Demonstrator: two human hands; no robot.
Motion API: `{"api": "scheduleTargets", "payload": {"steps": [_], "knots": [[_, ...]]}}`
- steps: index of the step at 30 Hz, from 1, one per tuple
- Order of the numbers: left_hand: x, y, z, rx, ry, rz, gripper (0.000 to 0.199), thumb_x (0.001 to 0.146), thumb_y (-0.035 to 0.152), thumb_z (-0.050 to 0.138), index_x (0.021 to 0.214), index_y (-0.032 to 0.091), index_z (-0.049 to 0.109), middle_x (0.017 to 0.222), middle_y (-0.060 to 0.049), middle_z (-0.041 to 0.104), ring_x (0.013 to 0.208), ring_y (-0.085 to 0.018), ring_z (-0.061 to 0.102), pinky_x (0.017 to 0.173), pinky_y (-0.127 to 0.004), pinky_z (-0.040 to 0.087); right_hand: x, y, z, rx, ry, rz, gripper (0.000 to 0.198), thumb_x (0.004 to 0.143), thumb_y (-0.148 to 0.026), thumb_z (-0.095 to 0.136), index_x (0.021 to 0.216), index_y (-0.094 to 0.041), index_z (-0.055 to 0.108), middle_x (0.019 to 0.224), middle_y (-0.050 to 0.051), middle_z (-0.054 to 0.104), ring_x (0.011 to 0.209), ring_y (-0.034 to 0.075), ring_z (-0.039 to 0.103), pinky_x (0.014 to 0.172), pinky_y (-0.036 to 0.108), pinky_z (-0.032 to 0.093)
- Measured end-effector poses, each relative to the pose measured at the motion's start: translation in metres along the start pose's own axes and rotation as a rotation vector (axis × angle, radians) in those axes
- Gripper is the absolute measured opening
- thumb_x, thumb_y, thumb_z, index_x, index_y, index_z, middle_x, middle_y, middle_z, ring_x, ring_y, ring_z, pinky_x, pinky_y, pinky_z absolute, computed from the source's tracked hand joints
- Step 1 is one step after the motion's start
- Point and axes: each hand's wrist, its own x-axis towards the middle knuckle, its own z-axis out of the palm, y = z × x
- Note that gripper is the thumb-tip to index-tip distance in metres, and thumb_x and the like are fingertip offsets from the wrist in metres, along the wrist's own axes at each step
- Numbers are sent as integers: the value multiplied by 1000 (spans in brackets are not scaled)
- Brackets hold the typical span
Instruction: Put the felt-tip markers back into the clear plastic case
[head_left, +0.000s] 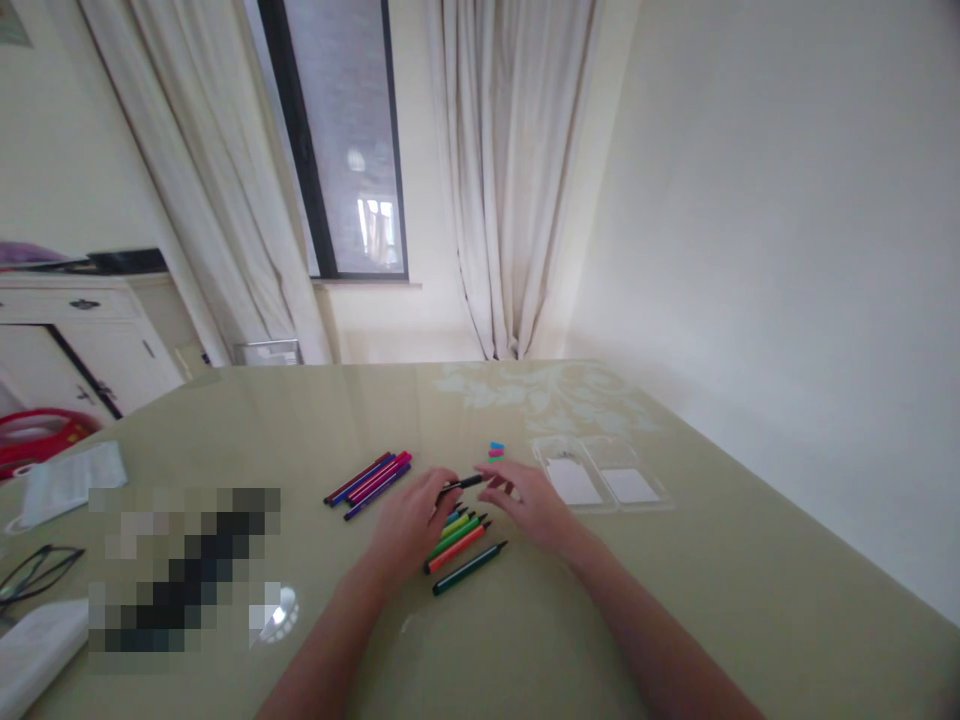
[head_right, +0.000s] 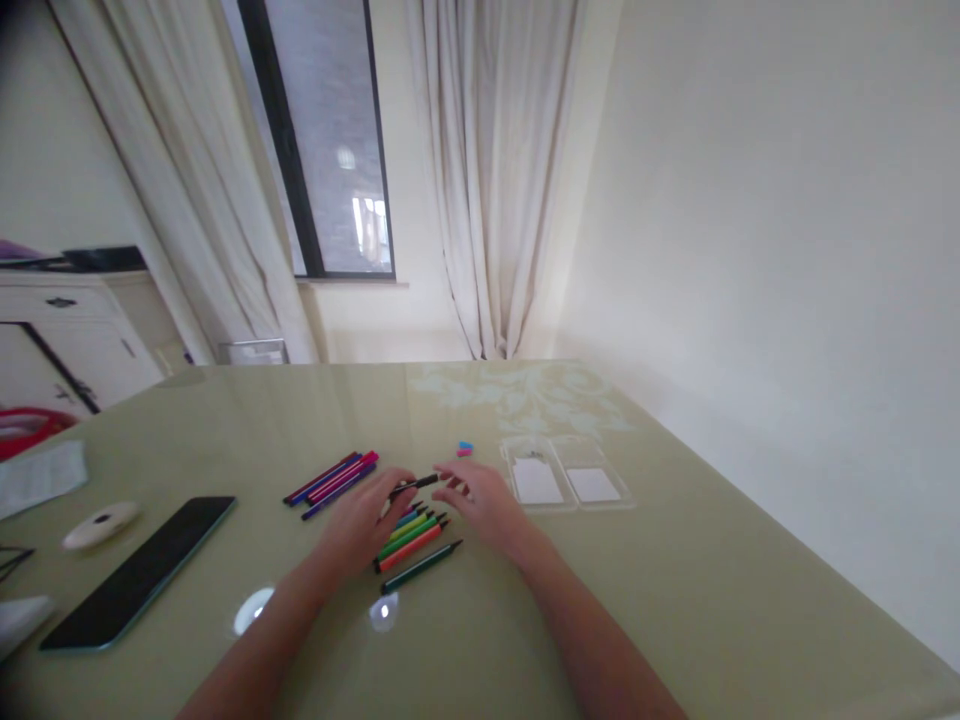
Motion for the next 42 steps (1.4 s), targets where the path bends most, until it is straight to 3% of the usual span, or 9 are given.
{"api": "scheduleTargets", "payload": {"steps": [5,10,14,17,21,27,32,38,42], "knots": [[-4,14,6,85,-47,34,32,105,43,42,100,23,67,95,-4,74,87,-20,68,73,-27,43,-5,-4,22,-53,-78,-150,27,103,-33,54,112,-21,77,103,7,79,93,20,72,87,29,53],[0,0,-3,250,-64,-176,46,104,57,38,87,24,65,79,-2,72,75,-21,68,61,-27,35,-3,19,-8,-24,7,-64,28,102,-30,53,114,-23,78,104,6,79,92,20,73,87,31,54],[3,-23,-5,198,14,-261,35,106,45,39,102,24,66,106,-5,72,95,-21,68,75,-28,44,-3,41,-33,-172,184,115,25,98,-28,58,111,-22,79,100,8,76,90,22,70,85,33,53],[2,-34,2,202,-13,-220,29,105,32,40,108,20,67,118,-10,67,107,-24,65,86,-32,46,-4,53,-34,-348,156,215,20,95,-23,62,103,-19,81,98,10,70,92,22,66,85,33,50],[0,-43,8,76,-96,-187,23,98,28,50,108,19,68,111,-10,68,106,-25,65,93,-35,47,-4,60,-25,-439,83,225,20,93,-17,64,103,-21,80,102,8,70,99,21,64,90,31,47],[2,-46,-1,-80,-136,-219,27,96,38,50,92,22,71,93,-6,73,88,-24,67,79,-33,50,-1,57,-21,-544,-25,225,20,92,-16,64,101,-26,79,105,4,77,106,24,62,92,36,39],[-2,-56,-14,156,81,-438,23,96,31,48,101,21,68,105,-8,73,97,-26,67,87,-37,49,1,54,-18,-568,-40,240,20,93,-19,63,100,-27,80,106,3,77,106,24,61,91,37,36],[-6,-59,-15,307,-16,-495,17,96,31,53,99,23,67,105,-8,72,100,-27,67,88,-37,49,1,52,-15,-533,38,307,16,90,-19,66,94,-26,80,105,5,74,108,24,59,90,37,34],[-5,-56,-14,337,9,-519,21,98,32,51,110,20,63,107,-9,72,100,-26,67,86,-36,49,0,50,-14,-460,46,352,20,90,-15,65,97,-27,79,108,3,76,110,23,60,96,40,29]]}}
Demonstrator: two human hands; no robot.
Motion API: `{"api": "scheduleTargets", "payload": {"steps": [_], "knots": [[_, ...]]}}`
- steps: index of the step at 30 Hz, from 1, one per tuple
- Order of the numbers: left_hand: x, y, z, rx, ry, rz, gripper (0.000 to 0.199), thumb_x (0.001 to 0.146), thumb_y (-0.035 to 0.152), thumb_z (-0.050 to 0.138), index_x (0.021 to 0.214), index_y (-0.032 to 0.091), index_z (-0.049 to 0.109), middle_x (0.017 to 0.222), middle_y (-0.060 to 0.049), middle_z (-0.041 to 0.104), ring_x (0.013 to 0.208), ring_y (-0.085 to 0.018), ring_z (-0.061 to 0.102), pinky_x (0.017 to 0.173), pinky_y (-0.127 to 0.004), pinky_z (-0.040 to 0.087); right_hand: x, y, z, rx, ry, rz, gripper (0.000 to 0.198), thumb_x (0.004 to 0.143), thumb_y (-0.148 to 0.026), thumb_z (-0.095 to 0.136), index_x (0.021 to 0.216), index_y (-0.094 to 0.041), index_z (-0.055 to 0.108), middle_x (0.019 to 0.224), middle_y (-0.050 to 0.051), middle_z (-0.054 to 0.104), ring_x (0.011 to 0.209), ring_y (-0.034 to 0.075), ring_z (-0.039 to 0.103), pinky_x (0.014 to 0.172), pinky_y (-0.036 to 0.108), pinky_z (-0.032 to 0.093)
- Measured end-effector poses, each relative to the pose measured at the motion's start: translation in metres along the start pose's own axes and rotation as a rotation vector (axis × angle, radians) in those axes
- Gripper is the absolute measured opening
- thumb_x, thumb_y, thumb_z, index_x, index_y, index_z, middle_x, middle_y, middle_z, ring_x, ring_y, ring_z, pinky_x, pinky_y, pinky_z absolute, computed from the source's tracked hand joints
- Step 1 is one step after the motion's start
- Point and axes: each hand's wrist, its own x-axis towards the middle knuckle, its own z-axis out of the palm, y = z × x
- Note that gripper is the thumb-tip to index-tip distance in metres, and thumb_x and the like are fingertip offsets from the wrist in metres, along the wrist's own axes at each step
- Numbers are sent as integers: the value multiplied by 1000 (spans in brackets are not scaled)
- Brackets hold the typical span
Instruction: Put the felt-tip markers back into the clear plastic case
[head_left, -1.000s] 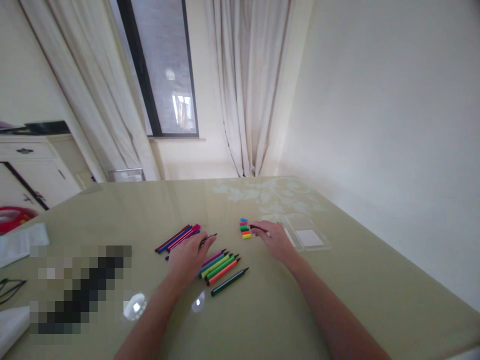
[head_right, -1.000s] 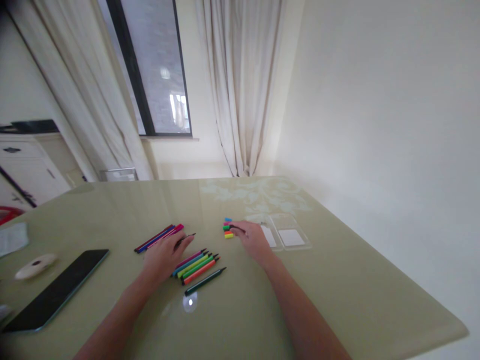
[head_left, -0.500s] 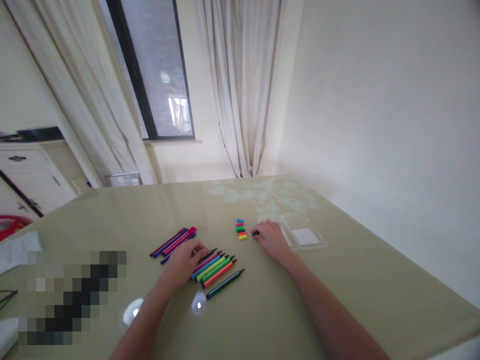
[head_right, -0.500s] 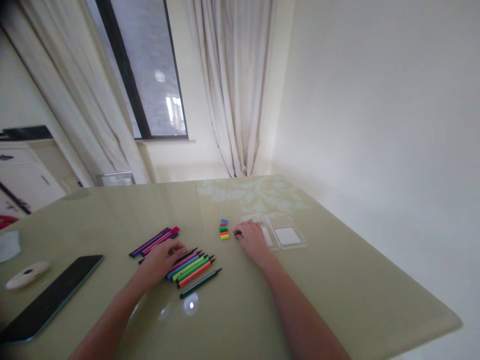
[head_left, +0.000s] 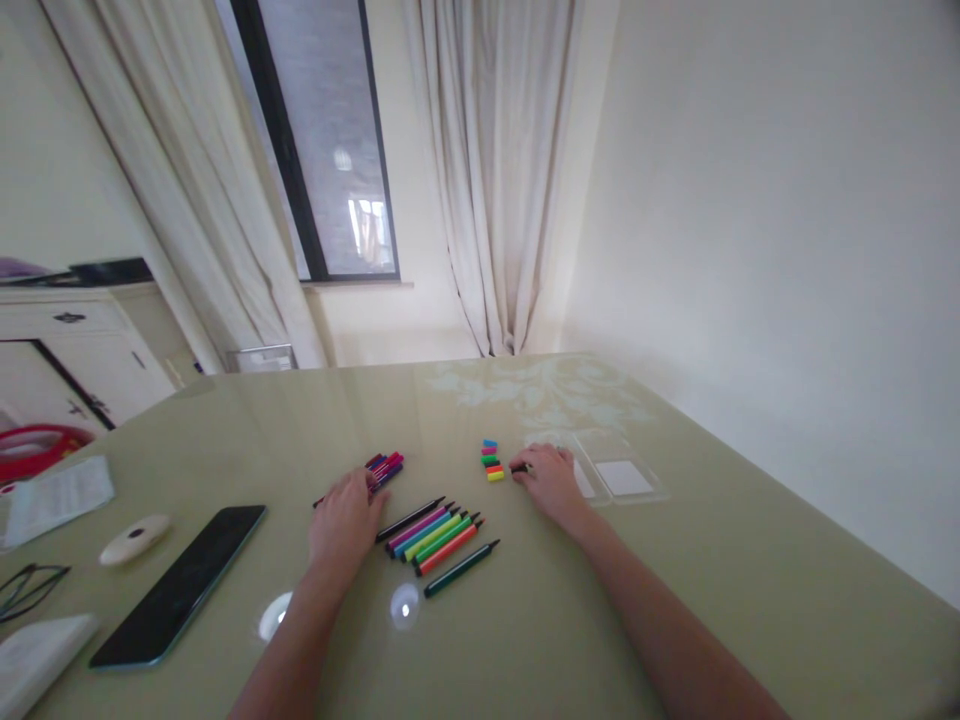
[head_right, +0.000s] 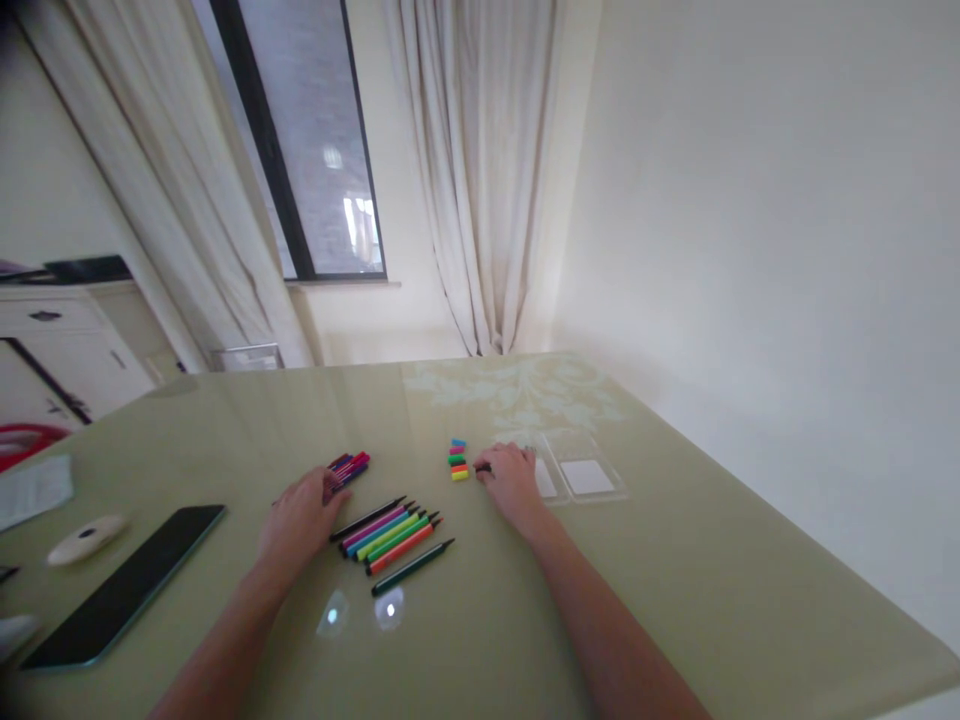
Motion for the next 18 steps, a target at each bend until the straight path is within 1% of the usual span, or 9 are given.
{"api": "scheduleTargets", "payload": {"steps": [2,4,7,10,12,14,16,18], "knots": [[-1,1,-1,14,5,-2,22,98,32,50,112,20,63,108,-10,71,101,-27,67,87,-37,49,-1,-1,0,5,-2,-1,20,90,-14,64,97,-27,79,108,3,76,111,23,61,97,41,27],[-1,1,0,18,0,20,21,99,34,51,107,21,66,109,-9,69,103,-28,66,89,-38,49,-1,-1,0,2,-6,-7,20,90,-15,64,97,-27,79,108,4,77,110,24,61,97,42,26],[-1,1,2,14,5,87,21,98,35,53,102,23,69,110,-9,68,107,-29,63,94,-40,48,-1,-1,1,-1,-15,-21,21,91,-17,62,97,-27,78,107,4,77,109,24,61,98,43,25],[1,3,7,-10,43,168,21,98,33,52,103,22,69,113,-9,68,111,-30,60,99,-44,46,-1,1,3,6,-17,-34,22,91,-16,60,98,-28,78,107,3,78,110,24,61,100,45,25],[3,6,10,-85,60,222,21,100,30,48,104,20,66,113,-11,68,111,-30,60,99,-45,46,0,2,4,7,-10,-40,23,91,-15,60,98,-28,78,106,3,77,111,24,61,100,46,25],[2,12,12,-205,60,271,21,101,27,43,107,19,62,112,-11,69,109,-29,62,99,-45,48,0,4,5,1,-8,-40,23,91,-14,60,97,-28,78,106,3,77,110,24,62,101,47,25],[-1,20,13,-302,57,322,24,101,25,39,113,19,59,116,-12,69,111,-28,63,99,-44,49,0,4,5,-9,-5,-31,21,91,-15,62,97,-28,78,107,3,77,111,24,62,102,47,25],[-8,29,12,-333,72,390,28,102,25,36,119,18,57,121,-14,67,114,-28,63,99,-43,49,-2,0,2,3,31,-38,18,92,-19,64,100,-27,77,110,5,76,112,26,62,103,48,27]]}}
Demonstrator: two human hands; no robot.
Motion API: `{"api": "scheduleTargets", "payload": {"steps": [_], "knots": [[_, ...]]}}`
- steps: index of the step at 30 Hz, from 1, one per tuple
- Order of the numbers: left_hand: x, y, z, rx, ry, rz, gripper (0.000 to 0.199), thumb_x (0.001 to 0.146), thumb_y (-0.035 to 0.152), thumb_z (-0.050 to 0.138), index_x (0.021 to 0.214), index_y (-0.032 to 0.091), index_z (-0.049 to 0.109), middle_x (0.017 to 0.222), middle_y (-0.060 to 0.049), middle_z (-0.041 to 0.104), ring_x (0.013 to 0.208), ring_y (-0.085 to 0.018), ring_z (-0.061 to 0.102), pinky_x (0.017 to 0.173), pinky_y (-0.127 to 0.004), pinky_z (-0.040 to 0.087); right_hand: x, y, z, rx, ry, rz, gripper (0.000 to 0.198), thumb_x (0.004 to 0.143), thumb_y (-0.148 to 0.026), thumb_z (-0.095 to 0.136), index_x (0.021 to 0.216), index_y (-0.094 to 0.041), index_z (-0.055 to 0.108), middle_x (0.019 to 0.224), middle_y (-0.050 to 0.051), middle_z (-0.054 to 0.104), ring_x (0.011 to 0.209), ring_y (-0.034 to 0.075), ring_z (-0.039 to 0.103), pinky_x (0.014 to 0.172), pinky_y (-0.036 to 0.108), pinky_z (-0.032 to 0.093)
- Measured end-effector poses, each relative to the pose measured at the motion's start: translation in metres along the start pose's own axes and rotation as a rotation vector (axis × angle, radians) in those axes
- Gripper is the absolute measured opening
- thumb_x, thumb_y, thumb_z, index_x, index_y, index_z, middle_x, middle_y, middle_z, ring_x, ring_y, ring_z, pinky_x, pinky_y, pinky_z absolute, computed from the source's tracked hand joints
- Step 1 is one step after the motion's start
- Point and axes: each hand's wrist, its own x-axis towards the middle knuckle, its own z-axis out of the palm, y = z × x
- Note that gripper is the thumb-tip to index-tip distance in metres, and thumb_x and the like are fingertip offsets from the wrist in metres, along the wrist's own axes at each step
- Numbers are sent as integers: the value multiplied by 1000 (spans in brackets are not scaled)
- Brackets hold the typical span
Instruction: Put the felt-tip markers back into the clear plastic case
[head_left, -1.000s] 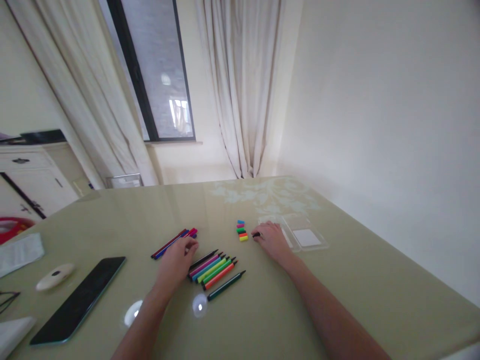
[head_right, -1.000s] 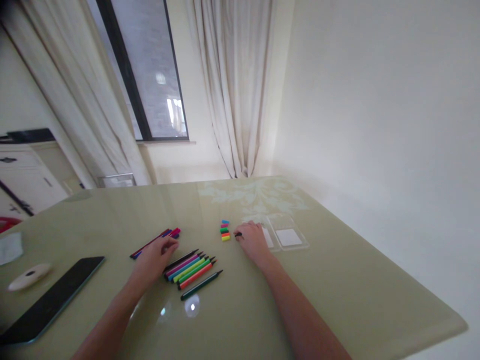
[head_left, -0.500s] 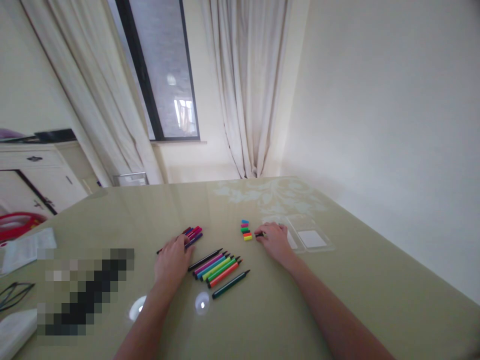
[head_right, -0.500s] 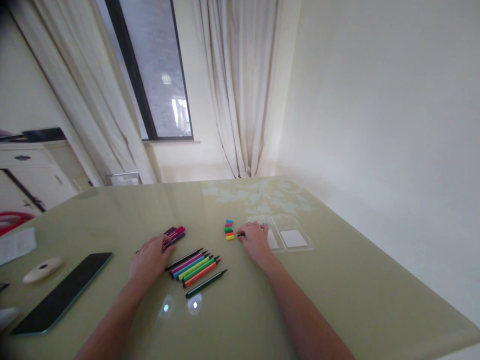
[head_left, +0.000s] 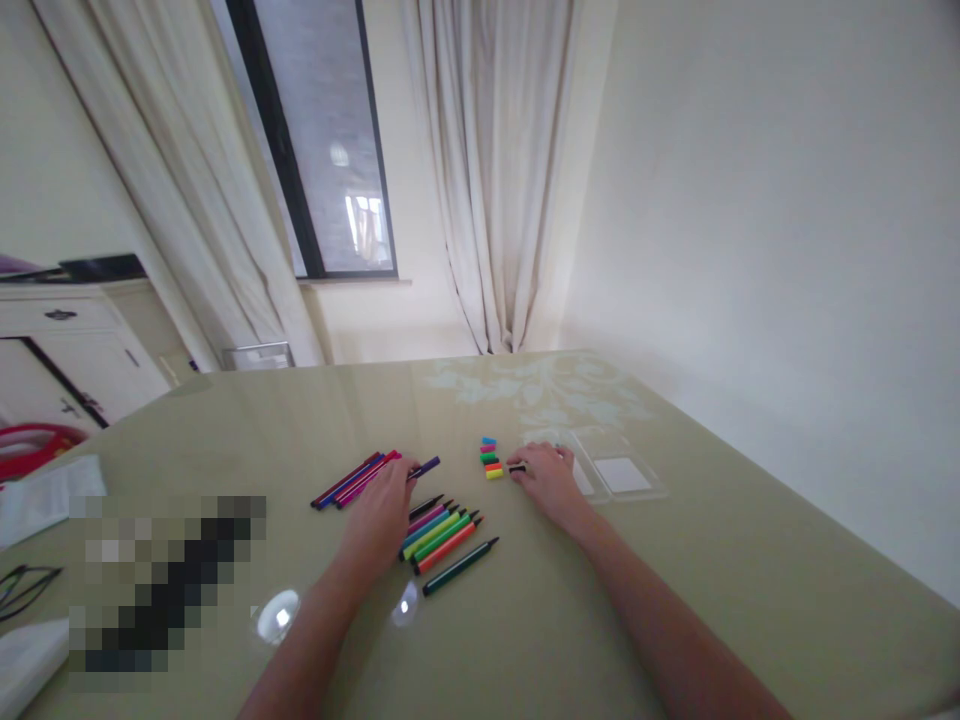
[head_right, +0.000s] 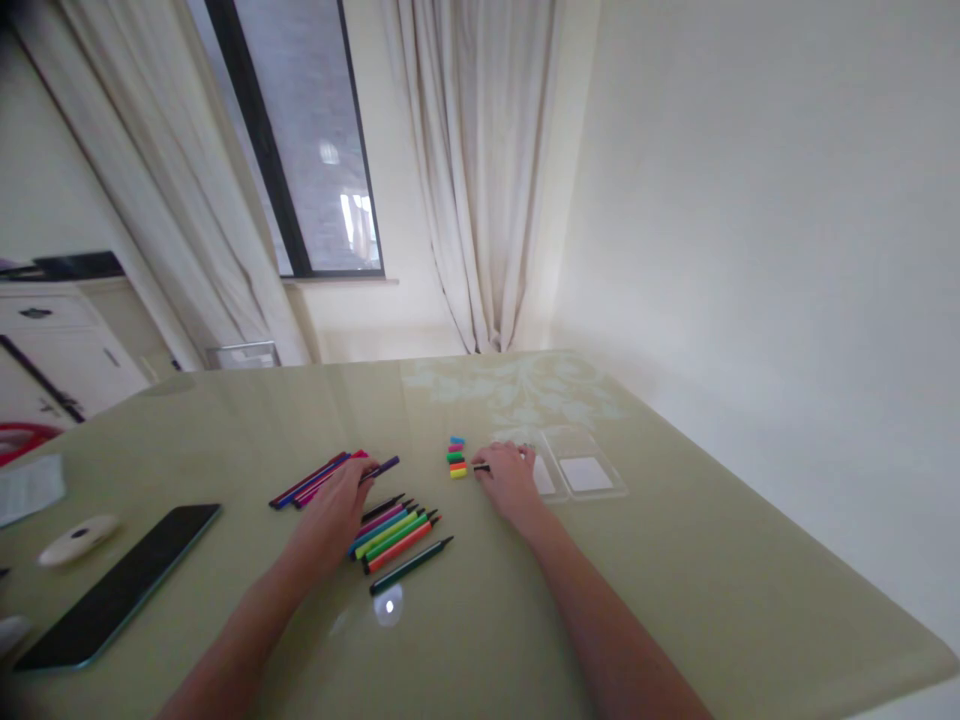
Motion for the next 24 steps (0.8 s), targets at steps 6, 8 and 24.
{"api": "scheduleTargets", "payload": {"steps": [6,8,24], "knots": [[-14,36,0,41,-102,184,33,107,32,32,115,21,62,107,-9,68,99,-25,64,87,-36,49,-16,-41,-10,414,6,-296,33,94,-41,69,122,-24,73,114,8,76,103,23,68,95,35,46],[-16,43,-1,56,-137,213,34,107,37,33,110,23,64,103,-8,69,94,-24,65,83,-34,48,-21,-55,-9,532,-90,-354,24,98,-39,64,111,-24,77,101,4,79,90,19,71,85,30,50],[-5,-4,10,204,-17,-112,31,102,27,42,120,16,63,127,-15,65,121,-28,59,103,-41,45,0,-7,-12,338,183,-42,24,93,-19,57,107,-23,77,109,7,78,98,22,71,92,37,52]]}}
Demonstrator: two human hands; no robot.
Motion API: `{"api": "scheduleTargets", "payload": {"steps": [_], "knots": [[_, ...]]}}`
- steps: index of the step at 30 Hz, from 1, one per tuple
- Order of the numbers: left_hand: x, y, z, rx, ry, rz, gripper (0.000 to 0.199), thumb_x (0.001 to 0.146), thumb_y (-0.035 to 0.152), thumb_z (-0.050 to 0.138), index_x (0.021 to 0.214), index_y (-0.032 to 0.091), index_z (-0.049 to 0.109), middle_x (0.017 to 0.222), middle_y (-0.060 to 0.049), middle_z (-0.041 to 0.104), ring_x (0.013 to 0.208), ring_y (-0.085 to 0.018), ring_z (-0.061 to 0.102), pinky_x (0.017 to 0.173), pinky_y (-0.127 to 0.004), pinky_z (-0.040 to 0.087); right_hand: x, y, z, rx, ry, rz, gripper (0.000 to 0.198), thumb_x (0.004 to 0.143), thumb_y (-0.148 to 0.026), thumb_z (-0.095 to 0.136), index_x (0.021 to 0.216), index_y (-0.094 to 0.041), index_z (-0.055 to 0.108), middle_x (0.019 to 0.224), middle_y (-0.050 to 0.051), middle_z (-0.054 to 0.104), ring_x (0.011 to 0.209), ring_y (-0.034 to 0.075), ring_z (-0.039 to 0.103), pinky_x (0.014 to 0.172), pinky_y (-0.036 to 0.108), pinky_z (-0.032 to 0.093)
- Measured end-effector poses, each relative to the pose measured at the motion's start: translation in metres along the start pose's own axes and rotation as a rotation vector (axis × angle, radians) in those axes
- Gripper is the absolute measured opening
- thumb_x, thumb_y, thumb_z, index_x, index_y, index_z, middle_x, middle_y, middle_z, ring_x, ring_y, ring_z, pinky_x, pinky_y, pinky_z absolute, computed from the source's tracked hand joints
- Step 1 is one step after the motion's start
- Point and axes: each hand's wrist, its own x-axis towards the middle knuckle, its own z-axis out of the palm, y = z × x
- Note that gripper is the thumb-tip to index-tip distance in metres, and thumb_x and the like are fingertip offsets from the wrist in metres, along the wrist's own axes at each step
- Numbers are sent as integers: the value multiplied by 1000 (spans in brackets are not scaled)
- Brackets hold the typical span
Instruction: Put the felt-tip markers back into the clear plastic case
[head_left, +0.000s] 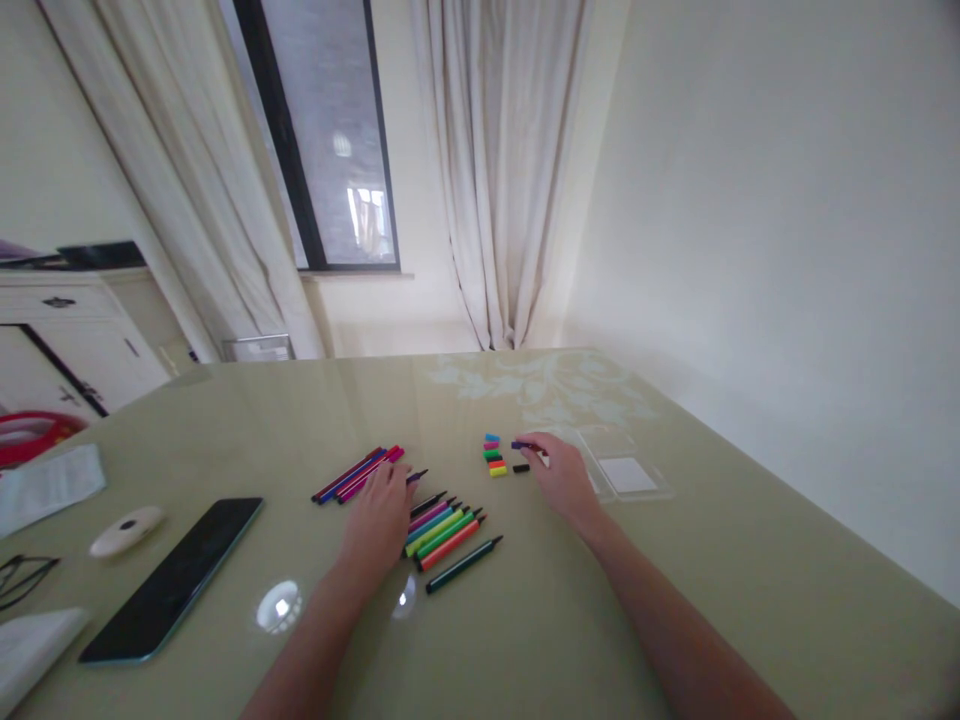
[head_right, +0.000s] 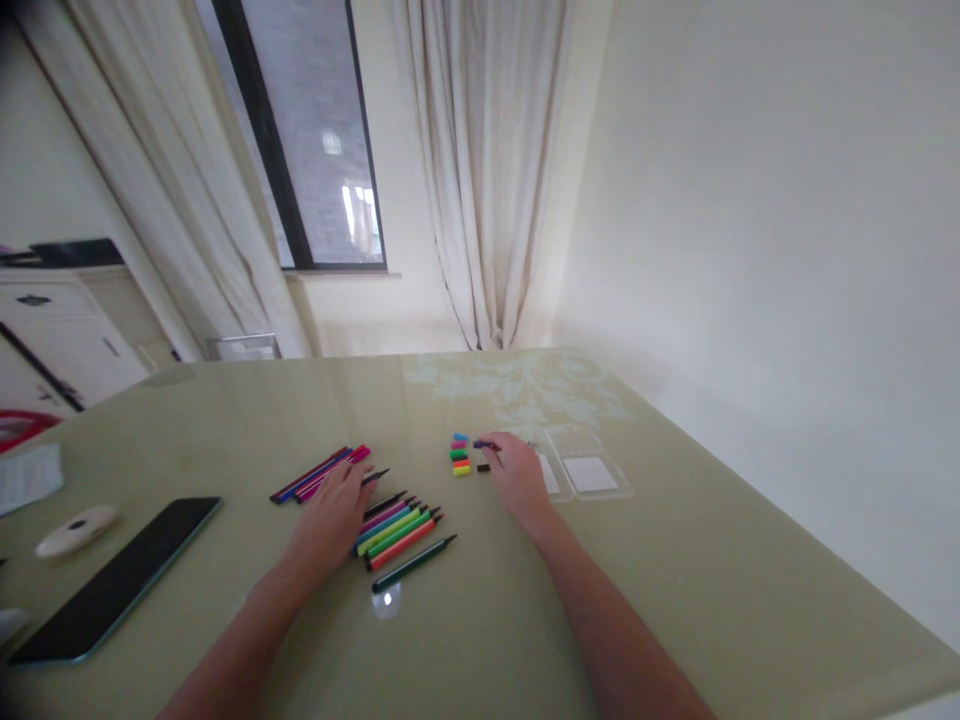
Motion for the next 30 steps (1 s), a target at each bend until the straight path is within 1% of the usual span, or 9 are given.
{"api": "scheduleTargets", "payload": {"steps": [5,8,12,14,19,22,25,27,30], "knots": [[5,-6,-8,-98,-164,18,25,102,31,44,96,20,66,104,-9,69,102,-26,64,90,-37,49,2,16,2,-338,-94,-5,25,96,-16,55,102,-21,79,109,9,75,106,25,64,95,36,46],[6,-11,-16,-62,-101,-43,27,102,29,42,100,19,67,108,-10,68,102,-26,63,92,-37,48,2,14,7,-437,-137,-17,26,98,-18,55,99,-22,80,107,10,72,105,25,62,90,35,45],[3,-21,-26,193,38,-221,31,102,29,41,119,19,65,117,-14,65,108,-32,60,90,-44,49,3,13,8,-476,-177,-4,27,99,-18,52,100,-22,79,105,10,72,103,25,62,89,35,42],[1,-25,-28,256,28,-265,28,101,31,45,118,21,65,115,-14,66,108,-33,60,86,-44,50,3,14,8,-473,-170,1,28,100,-18,50,100,-22,78,106,10,72,103,25,62,89,35,42],[3,-28,-25,236,-19,-249,24,101,32,46,105,22,66,109,-13,68,107,-33,61,86,-44,49,1,9,7,-426,-102,-14,28,102,-17,48,104,-21,75,108,10,72,104,25,62,91,35,42],[7,-17,-21,125,19,-139,22,102,29,45,105,21,65,111,-12,69,108,-31,62,91,-43,48,-5,-6,10,-282,-76,-78,23,103,-24,52,112,-21,73,111,9,72,106,25,62,95,35,43],[7,6,-16,-103,2,94,19,102,25,44,104,20,62,107,-10,70,103,-26,63,92,-37,48,-13,-25,16,-27,-135,-174,33,103,-34,56,133,-22,64,123,9,71,110,22,64,98,33,46],[3,21,-13,-163,-19,201,19,103,25,43,104,20,61,103,-8,71,99,-25,64,91,-38,48,-19,-35,20,89,-212,-233,31,104,-36,53,128,-23,68,117,7,73,107,21,66,96,32,48],[-7,37,-12,-181,-3,274,20,103,27,45,112,20,60,106,-9,70,100,-26,64,92,-40,48,-25,-44,26,177,-235,-266,27,104,-33,52,112,-23,76,103,6,77,97,19,69,90,30,51]]}}
